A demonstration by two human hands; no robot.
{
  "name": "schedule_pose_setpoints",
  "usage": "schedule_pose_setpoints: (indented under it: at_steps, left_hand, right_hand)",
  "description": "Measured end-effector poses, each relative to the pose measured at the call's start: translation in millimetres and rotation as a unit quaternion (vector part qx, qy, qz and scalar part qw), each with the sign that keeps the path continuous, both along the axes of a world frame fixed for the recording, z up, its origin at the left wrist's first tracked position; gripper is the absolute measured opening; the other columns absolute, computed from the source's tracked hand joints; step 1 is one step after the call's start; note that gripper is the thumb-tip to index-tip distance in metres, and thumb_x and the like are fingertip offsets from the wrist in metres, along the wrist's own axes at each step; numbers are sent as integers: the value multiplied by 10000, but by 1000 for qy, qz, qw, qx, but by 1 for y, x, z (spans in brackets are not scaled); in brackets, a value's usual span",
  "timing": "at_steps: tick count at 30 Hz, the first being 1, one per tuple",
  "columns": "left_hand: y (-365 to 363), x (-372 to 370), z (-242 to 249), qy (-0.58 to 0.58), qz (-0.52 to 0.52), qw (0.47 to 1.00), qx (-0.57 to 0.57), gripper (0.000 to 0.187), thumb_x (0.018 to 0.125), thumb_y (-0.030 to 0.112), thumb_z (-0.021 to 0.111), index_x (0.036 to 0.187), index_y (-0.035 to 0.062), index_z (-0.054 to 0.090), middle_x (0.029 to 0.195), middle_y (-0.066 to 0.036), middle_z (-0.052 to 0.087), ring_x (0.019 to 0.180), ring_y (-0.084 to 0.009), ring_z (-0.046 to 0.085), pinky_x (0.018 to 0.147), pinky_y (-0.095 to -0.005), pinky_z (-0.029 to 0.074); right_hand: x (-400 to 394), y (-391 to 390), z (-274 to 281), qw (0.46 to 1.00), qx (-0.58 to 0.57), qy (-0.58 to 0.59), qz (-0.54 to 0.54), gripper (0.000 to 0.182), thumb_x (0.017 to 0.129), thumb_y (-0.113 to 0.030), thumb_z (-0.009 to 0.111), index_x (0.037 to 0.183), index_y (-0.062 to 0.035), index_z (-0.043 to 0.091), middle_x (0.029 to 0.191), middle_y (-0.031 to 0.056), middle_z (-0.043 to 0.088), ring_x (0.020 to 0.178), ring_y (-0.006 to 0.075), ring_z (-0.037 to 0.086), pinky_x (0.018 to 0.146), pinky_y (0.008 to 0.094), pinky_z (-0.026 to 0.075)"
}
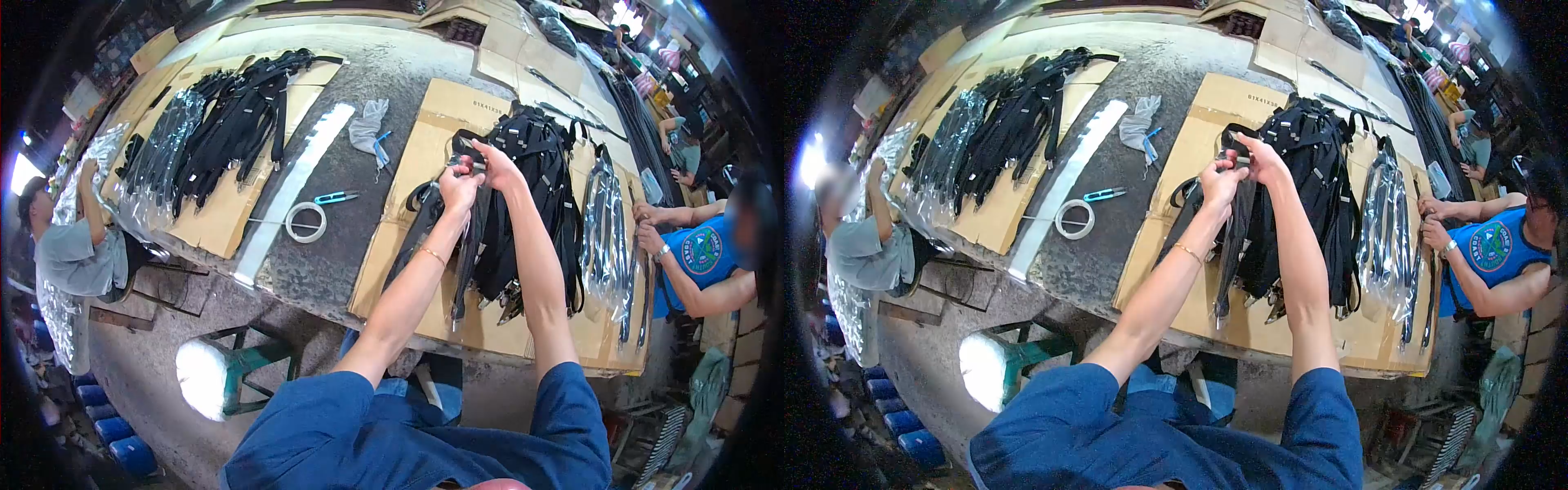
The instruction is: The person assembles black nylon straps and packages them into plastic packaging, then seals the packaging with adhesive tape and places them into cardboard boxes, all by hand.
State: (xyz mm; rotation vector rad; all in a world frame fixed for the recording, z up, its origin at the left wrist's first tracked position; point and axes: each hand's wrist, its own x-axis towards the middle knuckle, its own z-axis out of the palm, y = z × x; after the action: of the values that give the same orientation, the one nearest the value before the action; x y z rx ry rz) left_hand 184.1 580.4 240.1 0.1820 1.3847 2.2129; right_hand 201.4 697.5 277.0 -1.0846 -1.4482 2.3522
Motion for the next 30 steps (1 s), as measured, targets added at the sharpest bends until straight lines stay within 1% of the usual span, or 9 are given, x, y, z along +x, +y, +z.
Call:
schedule_pose_setpoints:
  at_steps: [3, 6, 11, 14, 19, 23, 24, 27, 30]
  left_hand:
    - [1, -3, -3, -1, 9, 1000, -9, 296, 720, -51, 697, 915, 4, 480, 828, -107, 629, 721, -144, 615, 659, -248, 489]
    - [7, -9, 3, -16, 27, 999, -10, 295, 753, -10, 712, 941, 11, 485, 828, -97, 615, 706, -132, 591, 618, -245, 468]
    - [20, -17, 13, -35, 27, 999, 28, 274, 748, 9, 727, 922, 10, 514, 838, -86, 603, 710, -132, 573, 606, -253, 462]
    - [21, -11, 35, -21, 37, 998, -39, 310, 703, 4, 745, 931, 11, 536, 839, -90, 604, 723, -162, 578, 609, -290, 474]
    - [47, -31, 26, 0, 109, 988, -112, 274, 698, -5, 739, 883, 27, 539, 850, -110, 630, 737, -170, 603, 628, -302, 494]
    - [51, -33, 20, 59, 94, 990, -82, 320, 677, -40, 744, 888, 21, 510, 842, -123, 623, 745, -172, 603, 620, -301, 497]
    - [52, -32, 15, 59, 94, 993, -42, 331, 667, -44, 751, 874, 26, 502, 828, -114, 615, 743, -166, 595, 624, -296, 496]
    - [32, -19, 36, 64, 70, 993, -65, 334, 668, -41, 752, 869, 27, 495, 817, -106, 605, 739, -157, 587, 643, -292, 497]
    - [43, -28, 23, 55, 86, 992, -75, 353, 665, -23, 763, 884, 27, 491, 806, -85, 579, 704, -145, 565, 630, -279, 480]
  right_hand:
    - [-20, 20, -15, 999, 27, -17, 3, 198, 867, -127, 579, 997, 22, 572, 876, 133, 656, 710, 231, 645, 584, 347, 533]
    - [-17, 9, 3, 997, 47, 53, -9, 99, 841, -77, 568, 898, -5, 604, 804, 89, 632, 698, 195, 605, 639, 327, 510]
    - [-15, 25, -21, 989, 53, 135, -32, 147, 815, -90, 639, 954, -44, 620, 851, 59, 649, 729, 159, 607, 625, 301, 475]
    - [-15, 17, -25, 979, 72, 162, -97, 145, 819, -94, 647, 956, -51, 628, 829, 32, 641, 738, 132, 598, 627, 291, 462]
    - [0, 10, -25, 975, -46, 209, -57, 105, 798, -117, 650, 727, -157, 585, 672, -35, 562, 641, 105, 549, 591, 278, 425]
    - [-5, 6, 0, 976, -77, 202, -6, 207, 868, -316, 610, 826, -116, 638, 794, 18, 661, 715, 146, 617, 648, 283, 480]
    - [-9, 9, 5, 989, -49, 139, -2, 366, 886, -428, 566, 811, -78, 641, 698, 24, 640, 569, 145, 580, 526, 263, 455]
    - [-28, 50, -12, 998, 46, 53, 5, 243, 869, -316, 631, 817, -79, 636, 719, 17, 636, 619, 141, 584, 559, 271, 459]
    - [-40, 68, -23, 990, 92, 97, -34, 167, 852, -247, 652, 818, -86, 627, 728, 14, 626, 599, 126, 560, 535, 266, 441]
